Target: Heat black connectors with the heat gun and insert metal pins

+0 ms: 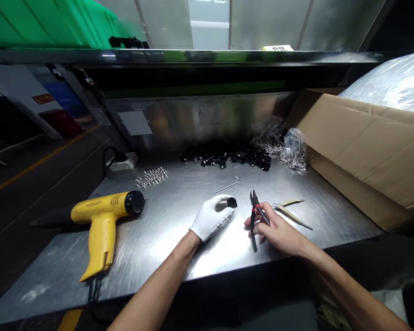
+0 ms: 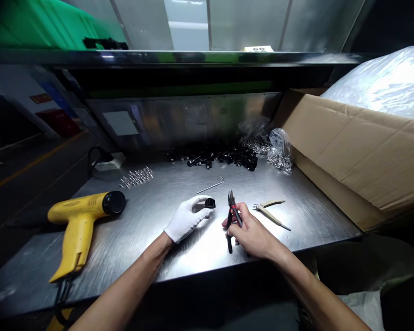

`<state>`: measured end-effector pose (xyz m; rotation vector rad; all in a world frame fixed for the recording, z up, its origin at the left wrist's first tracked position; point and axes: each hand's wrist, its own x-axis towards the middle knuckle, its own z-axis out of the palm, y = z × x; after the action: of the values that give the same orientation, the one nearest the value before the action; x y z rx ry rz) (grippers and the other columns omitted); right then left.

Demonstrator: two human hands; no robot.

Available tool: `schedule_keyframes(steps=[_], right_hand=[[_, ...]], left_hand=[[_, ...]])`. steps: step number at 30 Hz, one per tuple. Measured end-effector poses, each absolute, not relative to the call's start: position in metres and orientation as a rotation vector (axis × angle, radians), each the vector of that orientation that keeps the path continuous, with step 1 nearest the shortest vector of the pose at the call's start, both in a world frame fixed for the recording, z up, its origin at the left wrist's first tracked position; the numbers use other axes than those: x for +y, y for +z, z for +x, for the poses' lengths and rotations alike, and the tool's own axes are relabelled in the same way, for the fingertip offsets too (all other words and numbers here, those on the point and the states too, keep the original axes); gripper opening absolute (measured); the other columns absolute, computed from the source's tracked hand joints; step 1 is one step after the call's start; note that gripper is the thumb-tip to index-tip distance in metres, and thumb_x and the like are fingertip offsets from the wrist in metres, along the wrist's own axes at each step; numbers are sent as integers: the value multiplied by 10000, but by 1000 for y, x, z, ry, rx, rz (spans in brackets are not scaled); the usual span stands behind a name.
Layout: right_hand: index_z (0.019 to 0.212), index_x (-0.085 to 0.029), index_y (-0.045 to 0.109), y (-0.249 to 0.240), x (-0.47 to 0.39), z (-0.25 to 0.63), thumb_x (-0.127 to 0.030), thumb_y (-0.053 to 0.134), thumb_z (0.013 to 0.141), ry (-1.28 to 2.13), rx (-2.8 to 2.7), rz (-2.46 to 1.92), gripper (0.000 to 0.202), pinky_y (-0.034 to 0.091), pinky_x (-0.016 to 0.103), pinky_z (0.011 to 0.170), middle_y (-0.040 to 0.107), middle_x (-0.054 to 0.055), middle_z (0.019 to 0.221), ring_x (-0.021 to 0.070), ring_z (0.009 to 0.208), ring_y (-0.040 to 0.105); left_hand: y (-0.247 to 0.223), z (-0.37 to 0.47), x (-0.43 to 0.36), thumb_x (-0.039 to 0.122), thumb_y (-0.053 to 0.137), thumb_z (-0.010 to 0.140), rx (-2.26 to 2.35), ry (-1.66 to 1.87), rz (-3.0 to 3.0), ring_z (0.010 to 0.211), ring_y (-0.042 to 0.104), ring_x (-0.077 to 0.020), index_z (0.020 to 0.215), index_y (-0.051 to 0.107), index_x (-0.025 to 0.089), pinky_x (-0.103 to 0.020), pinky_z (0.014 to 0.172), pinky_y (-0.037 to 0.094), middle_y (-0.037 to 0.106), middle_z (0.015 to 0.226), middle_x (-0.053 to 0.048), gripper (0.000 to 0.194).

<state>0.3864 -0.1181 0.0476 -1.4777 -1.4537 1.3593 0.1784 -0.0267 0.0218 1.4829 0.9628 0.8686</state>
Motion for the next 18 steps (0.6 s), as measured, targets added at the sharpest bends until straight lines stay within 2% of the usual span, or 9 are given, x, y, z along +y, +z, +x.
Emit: schedule_keyframes(steps=[4,9,14,18], right_hand=[[1078,-244,470,58,-119,395,-225,526,902,1221,-1643,-1648,185,462,374,852,689,30,1109,202,967,637],[1039,-240,524,80,-119,397,-218,565,873,1162,-1880,-1760,173,416,383,867,695,30,1087,231,993,623],[1065,-260,547,94,-111,393,-203,574,862,1283,-2014,-1743,213,432,352,850,700,9,1124,213,980,628],[1062,-269,544,93,-103,385,-237,593,867,1338,-2008,-1703,203,444,321,826,715,-13,1081,190,929,635]], left_hand=[[19,181,-28,113,670,749,949,877,1474,936,713,-173,1087,711,177,-313,895,559,763,1028,-53,347],[15,185,-29,108,625,753,938,891,1548,900,711,-162,1107,722,196,-268,821,554,762,1050,-43,377],[14,189,-35,111,609,766,814,885,1330,664,666,-118,1137,693,179,-250,634,546,747,965,-48,386],[16,189,-36,179,669,795,770,837,1195,681,677,-138,1189,683,171,-241,568,533,735,957,-71,394]])
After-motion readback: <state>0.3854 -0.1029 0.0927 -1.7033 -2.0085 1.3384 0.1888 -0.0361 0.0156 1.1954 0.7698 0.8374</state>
